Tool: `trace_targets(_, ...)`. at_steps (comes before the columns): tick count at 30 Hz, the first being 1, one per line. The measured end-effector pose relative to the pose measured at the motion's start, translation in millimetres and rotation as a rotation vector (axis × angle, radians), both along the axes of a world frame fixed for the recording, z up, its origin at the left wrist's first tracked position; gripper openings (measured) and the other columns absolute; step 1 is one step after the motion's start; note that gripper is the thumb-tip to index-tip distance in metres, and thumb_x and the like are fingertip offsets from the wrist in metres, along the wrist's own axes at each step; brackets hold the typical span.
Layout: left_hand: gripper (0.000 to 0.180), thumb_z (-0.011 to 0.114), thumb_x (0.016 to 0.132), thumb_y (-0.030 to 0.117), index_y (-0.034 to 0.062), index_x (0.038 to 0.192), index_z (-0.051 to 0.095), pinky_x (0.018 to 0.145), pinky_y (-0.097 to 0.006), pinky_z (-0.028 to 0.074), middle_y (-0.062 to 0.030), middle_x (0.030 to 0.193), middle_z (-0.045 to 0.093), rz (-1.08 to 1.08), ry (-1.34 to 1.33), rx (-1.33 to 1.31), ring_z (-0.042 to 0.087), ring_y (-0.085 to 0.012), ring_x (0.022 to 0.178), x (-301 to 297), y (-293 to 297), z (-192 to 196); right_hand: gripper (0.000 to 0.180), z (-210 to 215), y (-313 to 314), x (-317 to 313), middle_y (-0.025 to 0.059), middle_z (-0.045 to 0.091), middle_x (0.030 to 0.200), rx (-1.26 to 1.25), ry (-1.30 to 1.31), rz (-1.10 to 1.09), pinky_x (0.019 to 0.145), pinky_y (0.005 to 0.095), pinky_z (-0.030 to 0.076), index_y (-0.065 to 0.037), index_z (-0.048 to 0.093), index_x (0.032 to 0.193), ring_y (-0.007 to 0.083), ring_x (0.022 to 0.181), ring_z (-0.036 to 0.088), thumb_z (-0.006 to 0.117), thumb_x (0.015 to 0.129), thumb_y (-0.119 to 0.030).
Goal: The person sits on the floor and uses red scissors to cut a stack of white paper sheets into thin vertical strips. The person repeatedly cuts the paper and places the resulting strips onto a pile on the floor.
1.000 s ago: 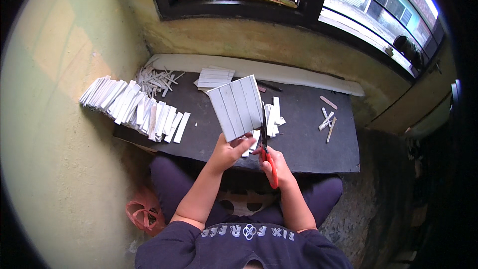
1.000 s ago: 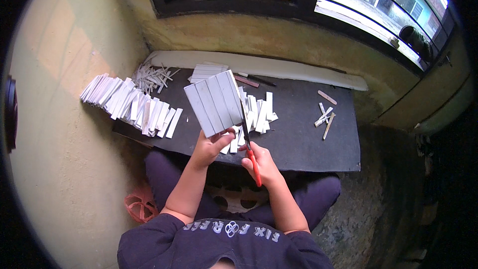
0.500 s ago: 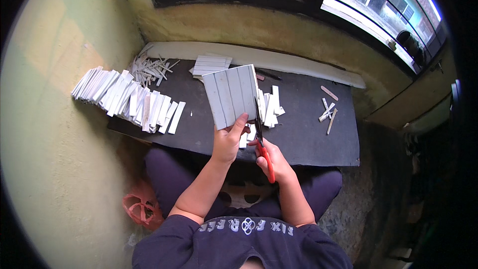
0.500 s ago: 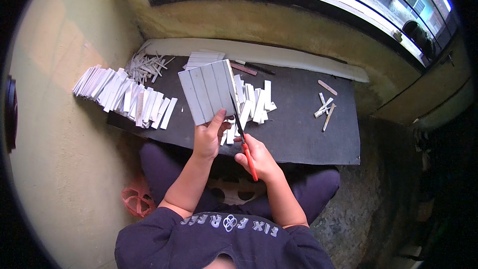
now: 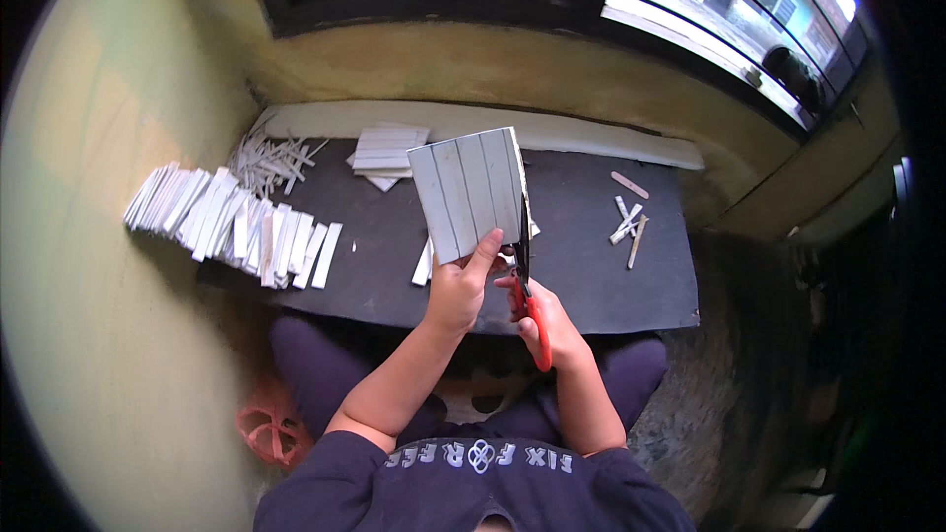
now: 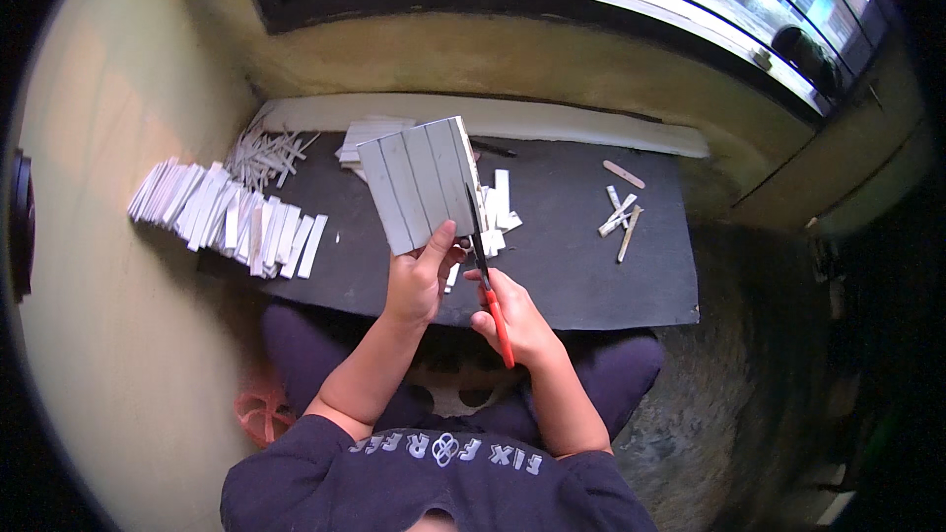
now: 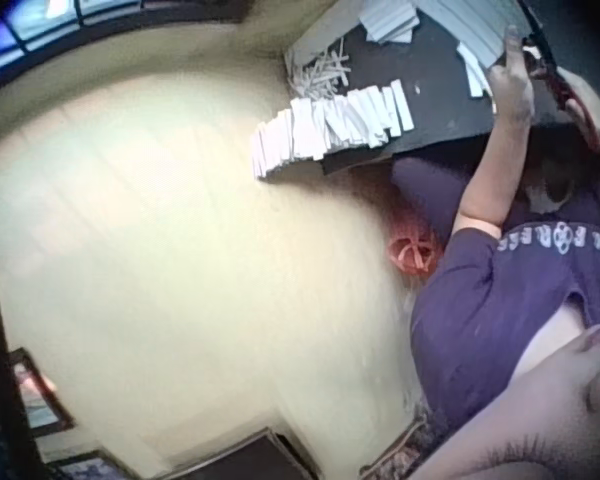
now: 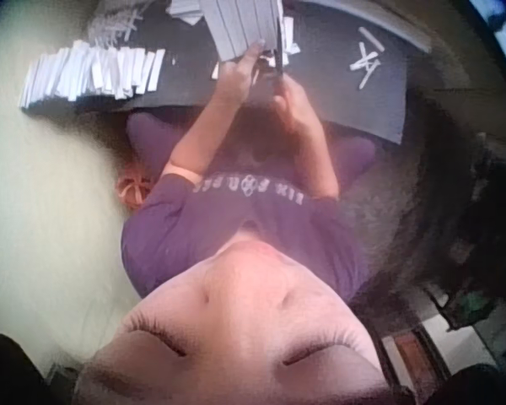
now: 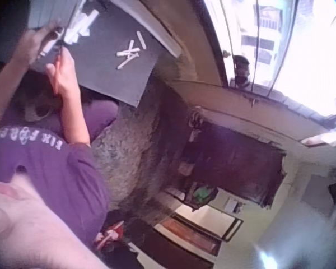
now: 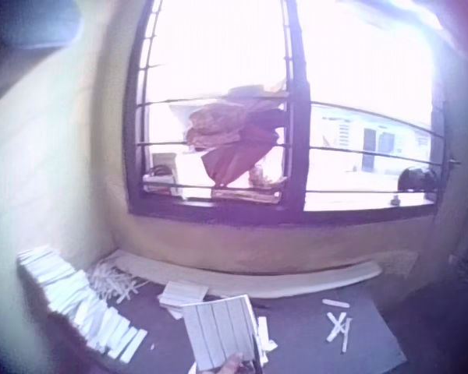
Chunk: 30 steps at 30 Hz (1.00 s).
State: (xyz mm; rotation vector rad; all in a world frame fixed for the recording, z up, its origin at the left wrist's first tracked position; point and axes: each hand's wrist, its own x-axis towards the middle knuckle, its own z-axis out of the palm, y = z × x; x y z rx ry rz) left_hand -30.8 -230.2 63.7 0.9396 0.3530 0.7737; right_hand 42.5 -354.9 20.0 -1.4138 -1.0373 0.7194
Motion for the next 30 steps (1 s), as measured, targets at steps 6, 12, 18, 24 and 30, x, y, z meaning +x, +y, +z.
trace_targets(6, 0.020, 0.061, 0.086, 0.015, 0.0007, 0.099, 0.058, 0.062, -0.025, 0.047, -0.0049, 0.085, 0.062, -0.123, 0.067, 0.131, 0.059, -0.0123, 0.072, 48.3, -16.5, 9.4, 0.079, 20.8, -29.6, 32.1, 0.0057, 0.045, 0.072, -0.007, -0.053, -0.162, 0.061, 0.0299, 0.042, 0.002, 0.048, 0.113, 0.0165, 0.066, 0.045, 0.058, 0.072, -0.065)
trace_targets(12, 0.018, 0.059, 0.087, 0.014, -0.0024, 0.093, 0.061, 0.061, -0.026, 0.048, -0.0071, 0.081, 0.063, -0.296, 0.080, 0.268, 0.061, -0.0140, 0.071, 104.8, -55.1, 13.0, 0.079, 6.8, -71.3, 57.6, 0.0043, 0.046, 0.072, -0.007, 0.034, -0.382, 0.059, 0.0272, 0.041, 0.002, 0.048, 0.112, 0.0125, 0.066, 0.045, 0.056, 0.073, -0.066)
trace_targets(18, 0.020, 0.056, 0.088, 0.013, -0.0046, 0.096, 0.061, 0.068, -0.029, 0.053, -0.0102, 0.085, 0.065, -0.439, 0.084, 0.332, 0.064, -0.0169, 0.076, 144.6, -60.3, -0.2, 0.076, -6.3, -89.0, 81.2, 0.0030, 0.047, 0.073, -0.006, 0.070, -0.441, 0.059, 0.0263, 0.041, 0.003, 0.048, 0.111, 0.0119, 0.065, 0.045, 0.053, 0.077, -0.064)
trace_targets(24, 0.020, 0.055, 0.089, 0.012, -0.0049, 0.098, 0.060, 0.068, -0.029, 0.053, -0.0104, 0.088, 0.064, -0.423, 0.079, 0.231, 0.064, -0.0169, 0.076, 144.6, -58.7, -17.1, 0.077, -12.0, -85.9, 80.5, 0.0061, 0.049, 0.079, -0.087, 0.071, -0.419, 0.063, 0.0299, 0.044, 0.002, 0.045, 0.115, 0.0163, 0.070, 0.049, 0.053, 0.076, -0.064)
trace_targets(30, 0.019, 0.056, 0.088, 0.011, -0.0045, 0.097, 0.060, 0.068, -0.029, 0.053, -0.0095, 0.087, 0.064, -0.415, 0.101, 0.168, 0.063, -0.0165, 0.076, 139.3, -51.0, -23.1, 0.087, -11.2, -79.5, 80.5, 0.0074, 0.049, 0.076, -0.125, -0.024, -0.445, 0.063, 0.0316, 0.044, 0.001, 0.047, 0.114, 0.0188, 0.067, 0.050, 0.053, 0.069, -0.073)
